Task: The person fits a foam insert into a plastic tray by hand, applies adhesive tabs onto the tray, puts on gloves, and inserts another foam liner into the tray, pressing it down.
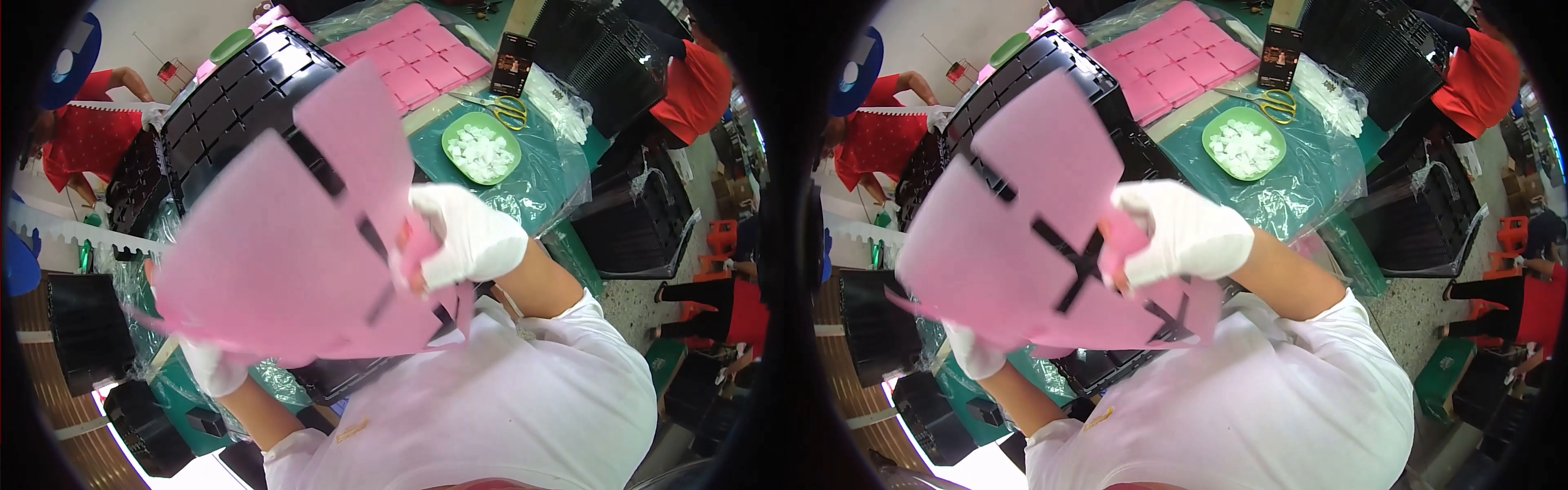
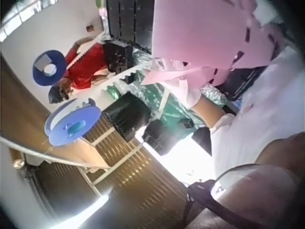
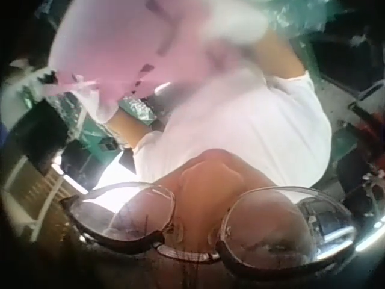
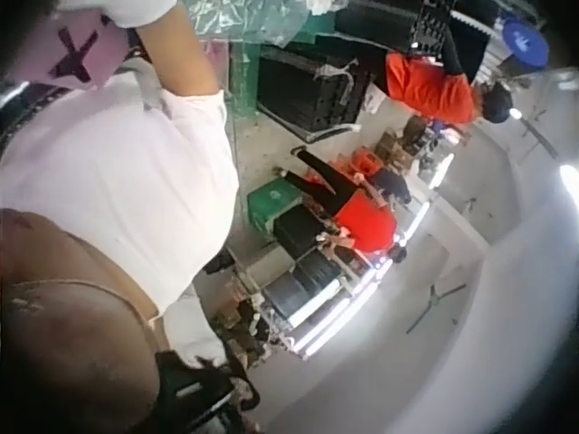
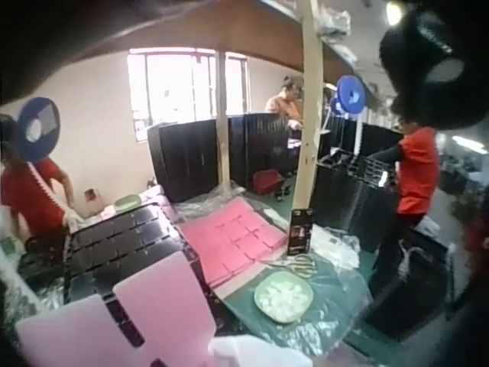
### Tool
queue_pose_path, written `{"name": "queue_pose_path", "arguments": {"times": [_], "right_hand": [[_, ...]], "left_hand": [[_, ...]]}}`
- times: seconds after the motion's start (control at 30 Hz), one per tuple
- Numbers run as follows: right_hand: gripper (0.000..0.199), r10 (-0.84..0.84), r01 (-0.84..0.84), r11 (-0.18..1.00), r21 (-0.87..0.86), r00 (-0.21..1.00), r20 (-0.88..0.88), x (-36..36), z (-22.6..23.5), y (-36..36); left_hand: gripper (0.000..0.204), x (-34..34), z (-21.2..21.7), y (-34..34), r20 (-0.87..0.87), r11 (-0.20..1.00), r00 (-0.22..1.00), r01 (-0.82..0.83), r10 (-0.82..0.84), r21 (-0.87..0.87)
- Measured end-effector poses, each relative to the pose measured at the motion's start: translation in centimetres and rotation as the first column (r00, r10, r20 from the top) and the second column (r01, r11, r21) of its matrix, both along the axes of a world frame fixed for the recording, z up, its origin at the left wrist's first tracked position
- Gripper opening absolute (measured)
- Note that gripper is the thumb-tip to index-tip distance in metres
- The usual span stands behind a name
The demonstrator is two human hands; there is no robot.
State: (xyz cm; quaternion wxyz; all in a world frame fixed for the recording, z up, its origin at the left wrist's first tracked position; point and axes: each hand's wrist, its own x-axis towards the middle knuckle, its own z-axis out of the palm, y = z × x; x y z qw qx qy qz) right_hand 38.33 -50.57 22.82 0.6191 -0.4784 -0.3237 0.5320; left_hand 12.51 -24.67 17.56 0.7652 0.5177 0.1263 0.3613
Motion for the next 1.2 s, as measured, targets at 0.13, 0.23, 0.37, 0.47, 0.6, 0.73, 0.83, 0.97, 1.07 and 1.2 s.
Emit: {"name": "queue_pose_path", "arguments": {"times": [0.13,0.23,0.37,0.47,0.6,0.73,0.83,0.97,1.07,1.2], "right_hand": [[0.024,-0.313,0.313,0.949,-0.026,0.939,-0.142,0.8,-3.9,1.3],[0.024,-0.364,0.353,0.931,-0.089,0.911,-0.193,1.9,-7.2,0.9],[0.025,-0.400,0.372,0.911,-0.178,0.903,-0.159,2.8,-7.8,-0.5],[0.025,-0.395,0.385,0.903,-0.190,0.919,-0.014,3.1,-6.5,0.1],[0.026,-0.370,0.374,0.924,0.076,0.828,0.422,4.6,-1.3,1.2],[0.026,-0.351,0.319,0.914,0.249,0.931,0.098,2.0,3.9,0.2],[0.022,-0.313,0.316,0.941,0.123,0.949,-0.045,2.2,1.4,-0.3],[0.023,-0.357,0.396,0.911,-0.119,0.899,0.253,3.0,-4.3,0.6],[0.026,-0.368,0.451,0.875,-0.177,0.856,0.362,4.0,-5.9,1.7],[0.028,-0.370,0.478,0.864,-0.158,0.816,0.445,4.4,-6.3,2.5]], "left_hand": [[0.065,2.1,-1.3,-2.7,0.287,0.783,0.886,0.458,-0.364,-0.421],[0.077,1.2,-3.7,-3.6,-0.445,0.996,0.894,0.017,-0.057,-0.093],[0.076,-0.9,-4.4,-4.7,-0.449,0.961,0.889,0.047,0.084,0.273],[0.087,0.2,-1.5,-5.1,-0.066,0.813,0.992,0.049,-0.107,-0.580],[0.079,3.1,4.4,-4.8,-0.306,0.925,0.925,-0.103,0.225,0.366],[0.079,2.4,7.9,-6.8,-0.012,0.837,0.947,-0.279,0.322,0.470],[0.081,0.6,5.1,-6.5,-0.171,0.806,0.863,-0.350,0.476,0.477],[0.112,-1.2,-3.0,-4.2,-0.439,0.852,0.757,-0.292,0.484,0.436],[0.113,-0.6,-2.6,-5.7,-0.388,0.934,0.859,-0.244,0.333,0.261],[0.116,0.9,-3.0,-9.1,-0.183,0.995,0.983,-0.022,0.004,-0.097]]}}
